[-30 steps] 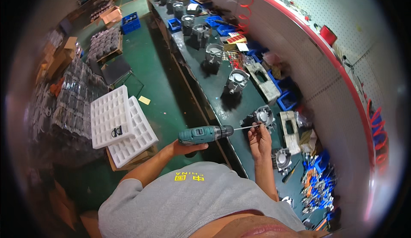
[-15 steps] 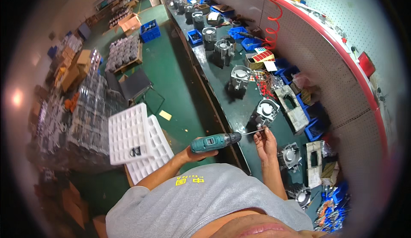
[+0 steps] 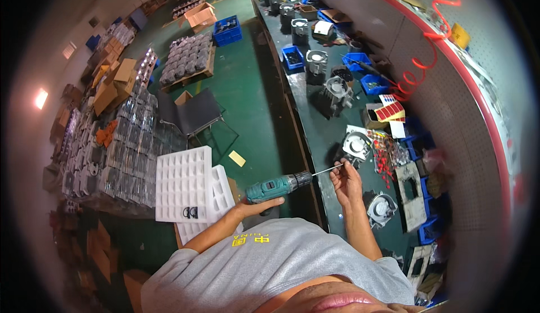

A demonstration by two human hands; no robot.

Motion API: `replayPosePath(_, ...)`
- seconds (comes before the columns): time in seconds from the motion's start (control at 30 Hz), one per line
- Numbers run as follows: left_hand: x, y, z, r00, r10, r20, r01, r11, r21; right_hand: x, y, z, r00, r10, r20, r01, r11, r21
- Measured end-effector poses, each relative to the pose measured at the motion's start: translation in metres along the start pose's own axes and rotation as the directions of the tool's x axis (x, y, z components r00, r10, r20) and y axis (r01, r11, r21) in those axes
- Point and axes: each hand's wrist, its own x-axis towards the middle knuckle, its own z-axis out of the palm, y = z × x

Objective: The person uses a cordless drill to fasten screws into several small metal housings on a workbench. They then switch to a pneumatic tool to continue securing components. The person handles multiple identical units one at a time, placing each finished unit back on the bench.

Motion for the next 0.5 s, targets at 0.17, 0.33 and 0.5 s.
replayPosePath(0.17, 0.065, -0.038, -0.079, 0.989, -0.017, -0.146, -0.014, 0.979, -0.205, 0.091, 0.027, 0.073, 1.0, 0.004, 0.031, -0.002, 0.999, -0.053)
replayPosePath(0.33, 0.133, -0.043, -0.186, 0.989, 0.055, -0.14, -0.12, 0.852, -0.509, 0.174, 0.054, 0.179, 0.998, 0.019, 0.063, -0.01, 0.989, -0.145)
replayPosePath(0.5, 0.173, -0.043, -0.299, 0.988, -0.004, -0.156, -0.101, 0.745, -0.659, 0.251, 0.099, 0.292, 0.965, 0.106, 0.241, -0.006, 0.924, -0.382)
